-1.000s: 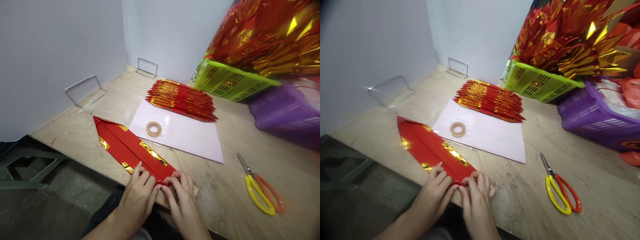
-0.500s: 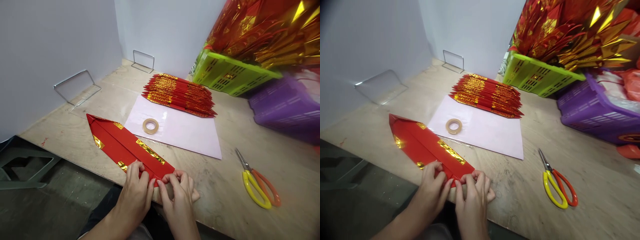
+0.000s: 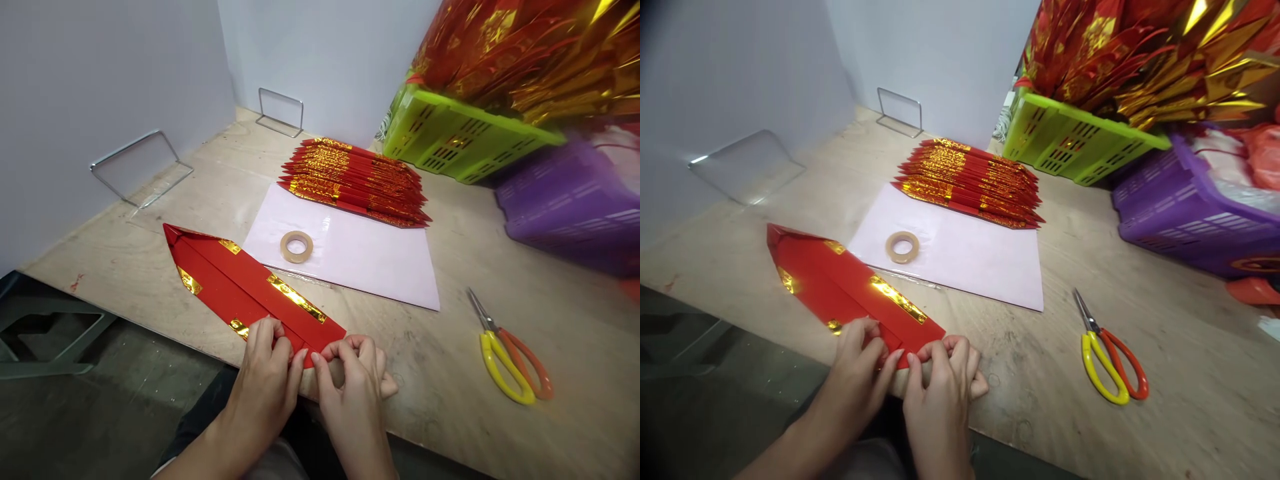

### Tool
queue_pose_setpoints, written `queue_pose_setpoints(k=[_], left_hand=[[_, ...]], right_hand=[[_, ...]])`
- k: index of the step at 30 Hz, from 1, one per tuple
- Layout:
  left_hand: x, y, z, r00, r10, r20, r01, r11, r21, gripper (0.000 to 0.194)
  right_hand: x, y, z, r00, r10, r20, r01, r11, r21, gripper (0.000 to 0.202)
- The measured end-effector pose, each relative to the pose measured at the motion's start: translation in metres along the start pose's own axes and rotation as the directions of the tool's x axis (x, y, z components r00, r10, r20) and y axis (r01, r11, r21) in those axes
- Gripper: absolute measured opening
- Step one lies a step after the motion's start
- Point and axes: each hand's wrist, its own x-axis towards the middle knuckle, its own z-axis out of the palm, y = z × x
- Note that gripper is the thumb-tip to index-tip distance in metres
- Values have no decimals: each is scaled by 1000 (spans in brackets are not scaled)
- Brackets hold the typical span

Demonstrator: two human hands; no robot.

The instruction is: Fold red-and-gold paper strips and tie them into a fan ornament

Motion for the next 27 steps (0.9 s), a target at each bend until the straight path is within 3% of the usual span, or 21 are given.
queue_pose_setpoints(k=[10,27], left_hand=[[1,-1,-1,999,-11,45,10,1000,14,19],[1,-1,0,1000,12,23,-12,1000,-4,19]], right_hand=[[-2,3,3,999,46,1,-46,998,36,17],[-5,2,5,1000,21,-16,-20,999,41,9]])
